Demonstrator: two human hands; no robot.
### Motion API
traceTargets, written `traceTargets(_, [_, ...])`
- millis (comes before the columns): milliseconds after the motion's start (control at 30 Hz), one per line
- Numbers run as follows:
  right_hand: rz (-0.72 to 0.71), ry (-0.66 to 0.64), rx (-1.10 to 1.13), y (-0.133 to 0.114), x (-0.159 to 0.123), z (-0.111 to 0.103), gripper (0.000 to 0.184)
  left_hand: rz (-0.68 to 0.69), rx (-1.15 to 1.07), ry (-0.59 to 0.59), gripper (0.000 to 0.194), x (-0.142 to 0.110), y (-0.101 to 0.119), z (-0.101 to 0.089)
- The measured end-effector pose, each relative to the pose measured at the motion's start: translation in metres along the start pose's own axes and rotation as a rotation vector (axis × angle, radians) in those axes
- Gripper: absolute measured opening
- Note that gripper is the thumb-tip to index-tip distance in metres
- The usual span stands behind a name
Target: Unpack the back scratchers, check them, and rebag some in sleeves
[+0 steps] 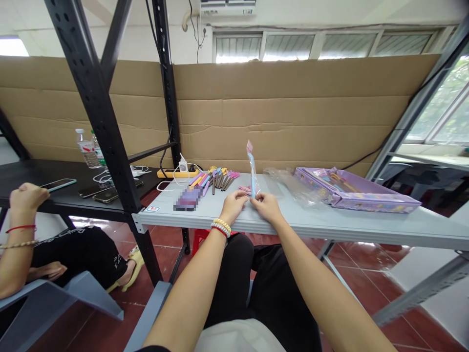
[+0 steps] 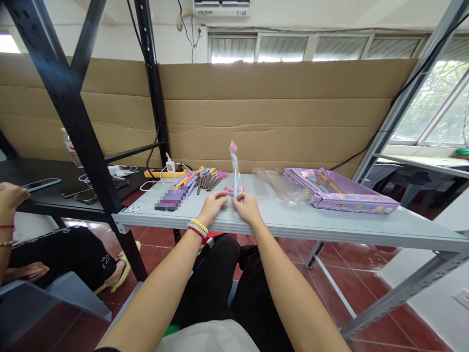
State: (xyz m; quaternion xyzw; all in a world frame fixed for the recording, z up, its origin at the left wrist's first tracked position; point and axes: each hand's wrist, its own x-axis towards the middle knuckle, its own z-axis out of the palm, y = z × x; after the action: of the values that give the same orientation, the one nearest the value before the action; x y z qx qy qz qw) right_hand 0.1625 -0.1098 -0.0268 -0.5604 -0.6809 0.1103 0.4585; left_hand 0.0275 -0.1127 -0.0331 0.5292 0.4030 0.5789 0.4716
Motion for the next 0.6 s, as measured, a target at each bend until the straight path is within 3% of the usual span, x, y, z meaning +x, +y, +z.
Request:
traceTargets(233, [0.064, 0.042, -0.013, 0.001, -0.001, 0.004, 0.021, 0.009, 0.012, 0.055, 0.011, 0.001, -0.002, 0.001])
traceTargets(333, [0.113, 0.129, -0.107, 0.004, 0.012, -0.009, 0.020, 0.012, 0.048, 0.074, 0.011, 0.001, -0.003, 0.000])
traceTargets(433, [0.187, 0.159, -0.351, 0.014, 0.038, -0.049, 0.018, 0.008, 0.064, 0.076, 0.011, 0.001, -0.002, 0.000])
traceTargets(533, [0.319, 0.077, -0.667, 0.033, 0.068, -0.109, 0.021, -0.017, 0.060, 0.053, 0.010, 0.001, -0.001, 0.000])
traceTargets(600, [0.379, 0.088, -0.730, 0.051, 0.082, -0.149, 0.026, -0.027, 0.054, 0.036, 0.009, 0.001, -0.001, 0.001])
